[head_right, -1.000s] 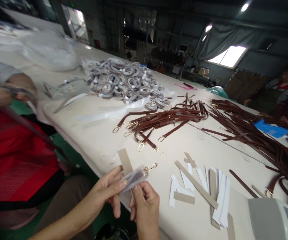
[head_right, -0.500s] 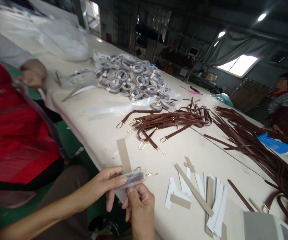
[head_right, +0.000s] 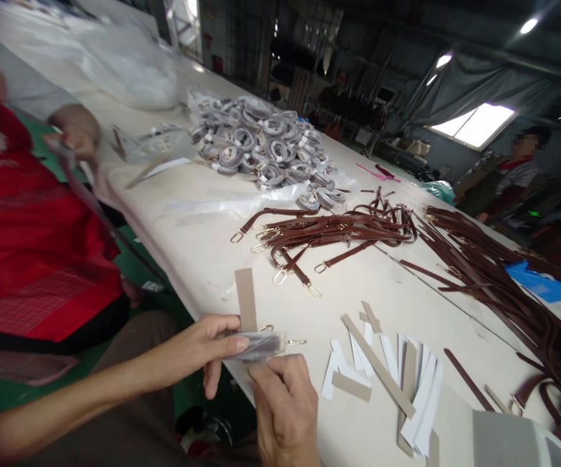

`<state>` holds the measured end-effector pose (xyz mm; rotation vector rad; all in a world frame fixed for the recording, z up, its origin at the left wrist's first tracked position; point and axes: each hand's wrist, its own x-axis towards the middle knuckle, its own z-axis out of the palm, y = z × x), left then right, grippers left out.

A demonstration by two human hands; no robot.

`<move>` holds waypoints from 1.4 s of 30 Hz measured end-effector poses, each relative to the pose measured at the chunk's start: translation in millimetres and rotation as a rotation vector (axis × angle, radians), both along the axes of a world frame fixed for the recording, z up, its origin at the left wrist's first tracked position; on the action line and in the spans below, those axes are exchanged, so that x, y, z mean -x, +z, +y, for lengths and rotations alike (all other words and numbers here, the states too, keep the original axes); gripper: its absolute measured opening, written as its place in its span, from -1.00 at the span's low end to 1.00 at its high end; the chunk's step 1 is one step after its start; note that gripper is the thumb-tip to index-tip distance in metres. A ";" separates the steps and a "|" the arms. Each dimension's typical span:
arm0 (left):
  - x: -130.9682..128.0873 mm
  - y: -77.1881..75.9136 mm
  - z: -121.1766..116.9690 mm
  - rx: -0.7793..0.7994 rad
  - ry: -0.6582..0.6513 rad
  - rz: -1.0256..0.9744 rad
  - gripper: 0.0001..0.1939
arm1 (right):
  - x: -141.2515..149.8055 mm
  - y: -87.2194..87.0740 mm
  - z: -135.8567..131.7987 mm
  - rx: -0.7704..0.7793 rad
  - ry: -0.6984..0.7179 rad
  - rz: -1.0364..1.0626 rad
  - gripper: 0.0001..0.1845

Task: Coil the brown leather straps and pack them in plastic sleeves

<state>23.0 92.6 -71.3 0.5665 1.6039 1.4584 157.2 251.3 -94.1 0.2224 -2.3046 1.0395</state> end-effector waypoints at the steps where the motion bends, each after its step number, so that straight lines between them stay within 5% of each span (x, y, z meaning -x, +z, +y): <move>1: -0.8 1.5 0.4 0.035 -0.022 0.042 -0.59 | 3.0 5.9 4.5 -0.105 -0.004 0.036 -0.62; 5: -4.9 9.4 1.1 0.144 -0.092 0.251 -0.63 | 12.0 19.7 11.5 -0.221 -0.045 0.073 -0.68; 14: -3.4 18.0 -1.3 0.119 -0.249 0.687 -0.71 | 16.2 25.0 4.4 0.218 0.059 -0.272 -0.82; 16: -2.6 15.1 -3.6 0.116 -0.268 0.654 -0.70 | 16.2 25.2 3.9 0.239 0.051 -0.284 -0.84; 21: -4.1 6.2 -10.2 0.120 -0.293 0.196 -0.66 | 14.9 21.1 6.3 0.321 0.011 -0.381 -0.87; 25: -7.1 0.6 -8.7 0.138 -0.271 0.270 -0.67 | 18.6 21.1 6.9 0.579 -0.080 -0.518 -0.83; 29: -9.1 0.0 -3.6 0.159 -0.229 0.242 -0.69 | 25.1 23.6 7.9 0.754 -0.023 -0.594 -0.77; 33: -11.1 1.1 0.1 0.184 -0.161 0.159 -0.78 | 25.1 24.1 10.7 0.552 0.033 -0.447 -0.92; 42: -16.1 -1.3 3.7 0.011 -0.029 -0.184 -0.81 | 16.7 17.7 13.3 0.107 0.221 -0.171 -0.55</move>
